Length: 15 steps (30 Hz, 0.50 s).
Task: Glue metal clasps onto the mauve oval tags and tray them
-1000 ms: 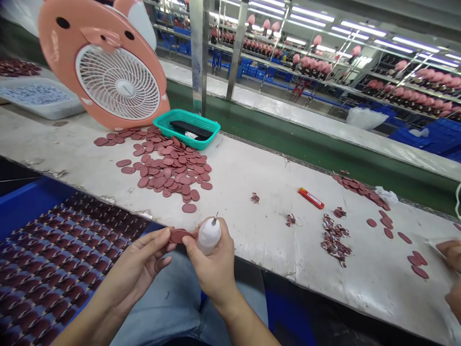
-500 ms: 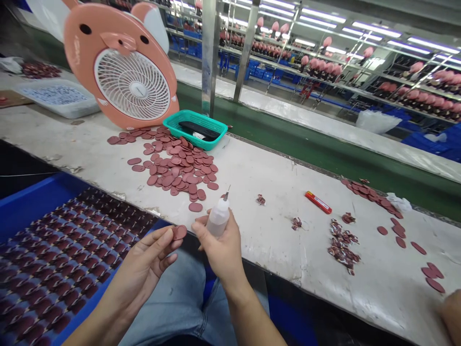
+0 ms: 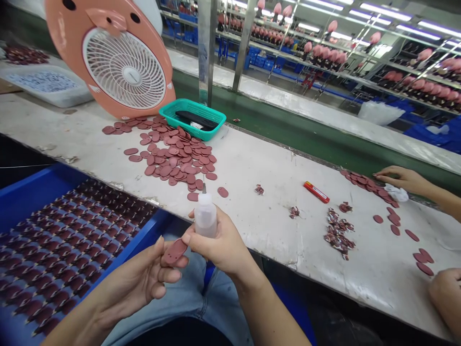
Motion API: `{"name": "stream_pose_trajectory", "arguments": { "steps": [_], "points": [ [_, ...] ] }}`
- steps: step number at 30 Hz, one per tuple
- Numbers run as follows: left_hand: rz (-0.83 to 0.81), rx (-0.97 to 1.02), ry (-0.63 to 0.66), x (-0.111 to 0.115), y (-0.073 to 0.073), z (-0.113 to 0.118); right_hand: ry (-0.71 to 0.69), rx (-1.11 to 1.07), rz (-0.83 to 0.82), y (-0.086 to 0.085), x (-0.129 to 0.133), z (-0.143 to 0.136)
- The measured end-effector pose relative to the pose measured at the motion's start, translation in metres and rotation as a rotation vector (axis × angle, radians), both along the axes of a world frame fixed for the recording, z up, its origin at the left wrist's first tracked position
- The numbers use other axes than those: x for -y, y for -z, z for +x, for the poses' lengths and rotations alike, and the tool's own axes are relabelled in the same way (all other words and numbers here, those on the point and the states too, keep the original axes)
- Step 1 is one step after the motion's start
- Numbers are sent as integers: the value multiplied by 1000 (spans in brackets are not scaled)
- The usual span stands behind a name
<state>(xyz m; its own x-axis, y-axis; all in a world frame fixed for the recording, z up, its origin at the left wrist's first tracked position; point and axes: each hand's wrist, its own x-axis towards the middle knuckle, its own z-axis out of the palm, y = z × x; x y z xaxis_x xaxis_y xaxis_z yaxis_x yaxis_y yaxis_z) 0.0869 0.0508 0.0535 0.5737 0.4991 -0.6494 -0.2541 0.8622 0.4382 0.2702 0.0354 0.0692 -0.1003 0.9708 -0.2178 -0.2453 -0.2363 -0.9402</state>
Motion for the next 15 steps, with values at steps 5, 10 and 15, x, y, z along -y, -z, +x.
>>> {"name": "stream_pose_trajectory", "arguments": {
  "steps": [5,10,15],
  "points": [
    [-68,201,128,2,11,1,-88,20,8,-1,-1,0],
    [-11,314,-24,10,7,-4,57,196,-38,-1,23,7],
    [118,272,-133,13,-7,-9,311,288,8,-3,56,15]
  ]
}}
